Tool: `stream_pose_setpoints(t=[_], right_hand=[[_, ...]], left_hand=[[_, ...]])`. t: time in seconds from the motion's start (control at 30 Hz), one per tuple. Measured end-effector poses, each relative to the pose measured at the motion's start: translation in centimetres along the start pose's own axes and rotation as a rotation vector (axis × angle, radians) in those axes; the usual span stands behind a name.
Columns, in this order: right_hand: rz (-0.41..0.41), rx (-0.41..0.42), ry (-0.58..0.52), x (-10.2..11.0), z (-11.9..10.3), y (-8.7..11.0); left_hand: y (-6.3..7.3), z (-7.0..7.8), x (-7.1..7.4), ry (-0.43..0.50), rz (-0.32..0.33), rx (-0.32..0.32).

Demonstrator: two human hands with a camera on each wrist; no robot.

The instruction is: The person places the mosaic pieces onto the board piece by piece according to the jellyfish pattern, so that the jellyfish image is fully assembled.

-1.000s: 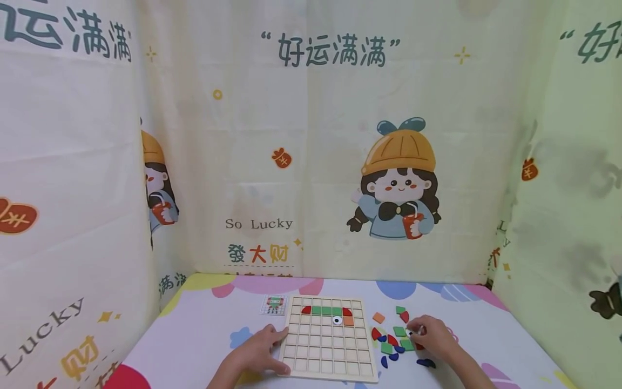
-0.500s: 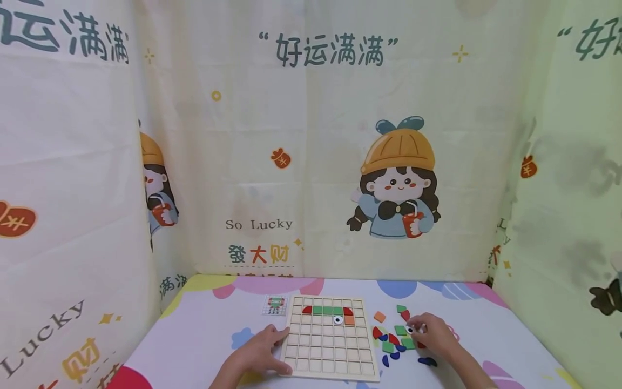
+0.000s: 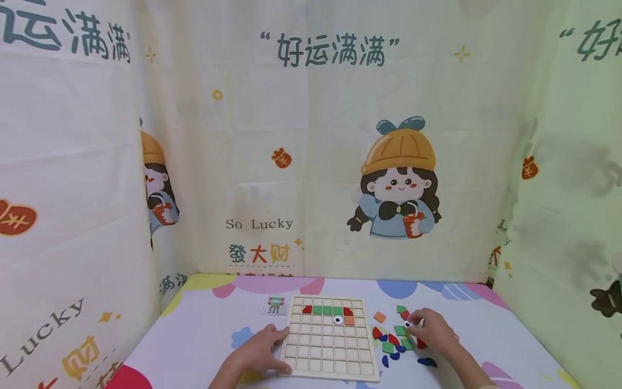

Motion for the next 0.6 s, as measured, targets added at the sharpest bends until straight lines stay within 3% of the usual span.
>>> stream_pose_setpoints(t=[0.6], right_hand=[[0.105, 0.154, -0.084, -2.4, -7.8, -0.7]], left_hand=[[-0.1, -0.4, -0.1, 0.018, 0.009, 0.011]])
Point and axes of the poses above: each hand's wrist, its own y-axis away from the middle knuckle, its own x-axis out of the back of the hand, z = x × y, the point moved 9 cm from there along -y, towards the middle knuckle, and after that the axes turned 12 degrees about y, right-handed, at the moved point
